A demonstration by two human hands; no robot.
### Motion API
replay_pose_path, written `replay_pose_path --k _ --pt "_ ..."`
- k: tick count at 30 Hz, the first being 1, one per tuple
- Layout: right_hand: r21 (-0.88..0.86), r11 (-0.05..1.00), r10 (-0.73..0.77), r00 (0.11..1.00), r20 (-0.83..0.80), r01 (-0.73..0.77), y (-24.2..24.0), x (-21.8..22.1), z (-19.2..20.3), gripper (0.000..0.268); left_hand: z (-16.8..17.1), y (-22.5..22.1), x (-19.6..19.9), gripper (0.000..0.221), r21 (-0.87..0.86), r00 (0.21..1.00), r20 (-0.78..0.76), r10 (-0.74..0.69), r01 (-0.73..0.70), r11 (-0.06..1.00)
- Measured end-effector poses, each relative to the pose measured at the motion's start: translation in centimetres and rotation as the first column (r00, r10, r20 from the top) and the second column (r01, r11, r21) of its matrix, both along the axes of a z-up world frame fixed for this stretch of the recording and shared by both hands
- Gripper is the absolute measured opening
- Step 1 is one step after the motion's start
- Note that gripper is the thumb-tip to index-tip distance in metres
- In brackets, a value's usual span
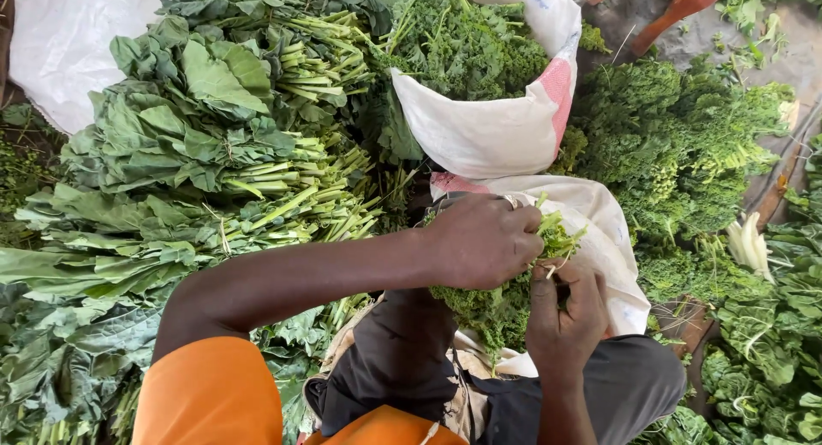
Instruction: Sorting and bundling leafy greens using twine
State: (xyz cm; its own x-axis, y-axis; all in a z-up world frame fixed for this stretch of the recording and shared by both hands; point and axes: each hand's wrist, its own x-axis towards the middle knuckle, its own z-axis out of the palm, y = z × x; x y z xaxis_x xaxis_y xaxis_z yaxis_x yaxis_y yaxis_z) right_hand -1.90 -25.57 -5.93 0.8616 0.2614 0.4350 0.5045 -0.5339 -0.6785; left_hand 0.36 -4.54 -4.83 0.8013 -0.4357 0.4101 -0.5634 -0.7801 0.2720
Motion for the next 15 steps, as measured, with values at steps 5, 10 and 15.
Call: replay_pose_path --k 5,10,15 --pt "0.263 0.961 0.025 0.924 -0.383 0.083 -1.2 -0.6 -1.0 0.013 0.3 -0.4 -1.6 0.018 -0.002 0.998 0.059 -0.038 0.038 0.999" --pt "0.329 0.941 0.116 0.847 -0.52 0.073 -2.7 -1.1 -1.0 0.018 -0.2 -0.7 -2.8 0.018 0.05 0.999 0.011 -0.047 0.046 0.998" --pt "-0.05 0.991 0.099 0.943 -0.317 -0.121 -1.3 0.3 -1.4 0.025 -5.9 -1.9 -2.0 0.054 0.043 0.992 0.119 -0.048 0.044 0.998"
